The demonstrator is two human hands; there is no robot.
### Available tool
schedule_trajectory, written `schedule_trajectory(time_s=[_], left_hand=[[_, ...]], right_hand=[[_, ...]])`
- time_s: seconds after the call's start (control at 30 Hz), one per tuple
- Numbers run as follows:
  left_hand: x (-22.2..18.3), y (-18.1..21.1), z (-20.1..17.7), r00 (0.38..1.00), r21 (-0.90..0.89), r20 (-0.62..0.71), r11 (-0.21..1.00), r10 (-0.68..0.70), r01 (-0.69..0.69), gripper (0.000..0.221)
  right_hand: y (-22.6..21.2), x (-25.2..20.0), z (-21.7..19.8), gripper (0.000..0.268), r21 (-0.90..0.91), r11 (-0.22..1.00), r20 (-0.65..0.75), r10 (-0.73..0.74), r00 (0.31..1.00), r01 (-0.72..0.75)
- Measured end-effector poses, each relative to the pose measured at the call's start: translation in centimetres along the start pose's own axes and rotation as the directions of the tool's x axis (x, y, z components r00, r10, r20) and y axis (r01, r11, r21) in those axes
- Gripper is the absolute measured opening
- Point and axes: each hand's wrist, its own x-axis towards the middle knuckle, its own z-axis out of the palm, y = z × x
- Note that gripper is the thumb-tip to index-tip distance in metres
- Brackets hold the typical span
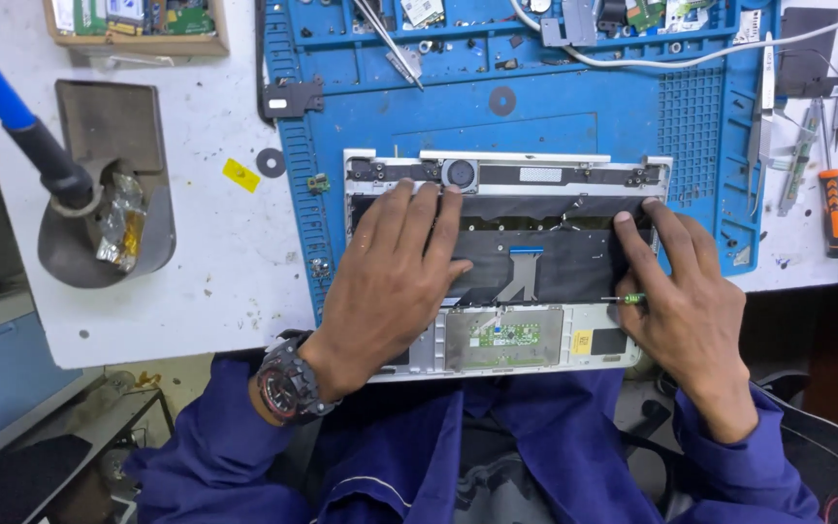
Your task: The person works on a partially disassembled laptop at a workbench, holding the chassis steady with one hand while using a green screwdriver to unscrew and re-tighten screws around the edges of the device. They reposition the laptop and continue driving screws along its sides throughout the clip.
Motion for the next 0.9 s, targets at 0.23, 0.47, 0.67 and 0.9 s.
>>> schedule_trajectory(time_s=[0.23,0.47,0.67,0.9], left_hand=[[1.1,-1.1,0.3,0.998,-0.064,0.015,0.996,-0.060,0.061,0.056],[1.0,-1.2,0.9,0.989,-0.204,0.044,0.968,-0.140,0.146,0.050],[0.9,-1.2,1.2,0.986,-0.268,0.054,0.949,-0.158,0.167,0.045],[0.6,-1.3,1.1,0.990,-0.284,0.039,0.948,-0.137,0.142,0.042]], right_hand=[[0.3,0.1,0.1,0.058,0.054,0.999,-0.047,0.008,0.999,-0.005],[2.6,3.3,-8.5,0.034,0.267,0.948,-0.018,-0.176,0.984,0.174],[1.8,12.1,-8.8,0.039,0.436,0.767,0.001,-0.524,0.852,0.472],[-1.5,20.4,-2.2,0.042,0.739,0.470,-0.018,-0.703,0.711,0.483]])
